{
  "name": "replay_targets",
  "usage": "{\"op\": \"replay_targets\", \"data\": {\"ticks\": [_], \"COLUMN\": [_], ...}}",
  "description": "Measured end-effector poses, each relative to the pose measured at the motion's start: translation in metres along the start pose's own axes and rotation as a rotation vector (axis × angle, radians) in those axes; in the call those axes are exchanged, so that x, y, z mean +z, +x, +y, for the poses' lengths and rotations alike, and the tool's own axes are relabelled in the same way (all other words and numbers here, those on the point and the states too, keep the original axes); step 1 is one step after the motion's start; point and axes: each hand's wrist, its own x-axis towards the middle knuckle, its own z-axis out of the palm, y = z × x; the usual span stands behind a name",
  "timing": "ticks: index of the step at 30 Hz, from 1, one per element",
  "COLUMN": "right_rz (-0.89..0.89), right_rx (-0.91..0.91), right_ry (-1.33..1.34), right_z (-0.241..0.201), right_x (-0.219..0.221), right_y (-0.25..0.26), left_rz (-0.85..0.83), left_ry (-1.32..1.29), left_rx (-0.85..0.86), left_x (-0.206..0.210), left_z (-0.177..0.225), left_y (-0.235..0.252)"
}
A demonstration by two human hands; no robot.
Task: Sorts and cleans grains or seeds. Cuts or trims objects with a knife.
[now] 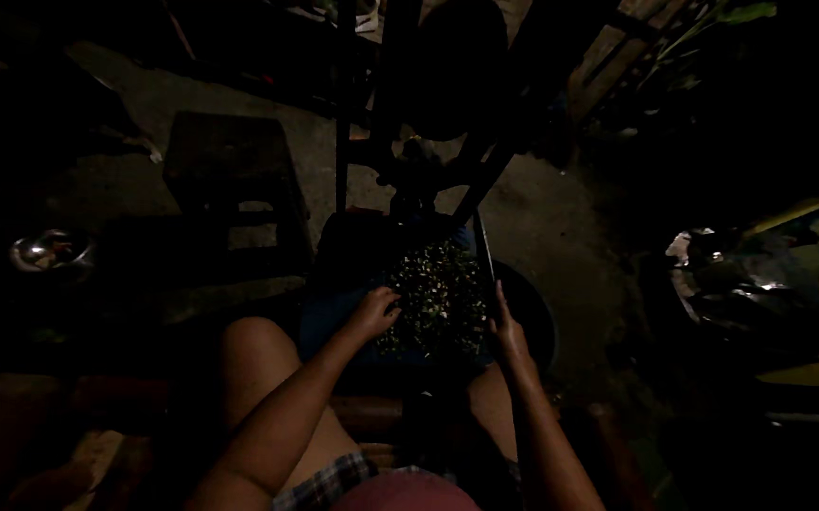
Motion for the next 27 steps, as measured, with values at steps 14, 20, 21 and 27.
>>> {"op": "replay_targets", "data": {"ticks": [14,20,21,27], "right_rz": [0.004,-0.199,-0.169,-0.02], "right_rx": [-0.03,0.038,0.035,0.019], "right_ry": [0.024,-0.012,-0.005,0.063], "right_z": [-0.004,0.005,0.004,0.028], "right_x": [0.017,0.024,0.016,0.024], "right_y": [-0.006,0.004,0.004,0.01], "left_rz": [0.005,-0.017,-0.018,-0.016], "left_ry": [0.002,0.012,0.01,0.021], "left_rx": [0.004,-0.009,-0.007,0.0], "left_x": [0.001,0.003,0.004,0.003], "left_z": [0.001,-0.002,-0.002,-0.001], "left_y": [-0.002,0.001,0.0,-0.001]}}
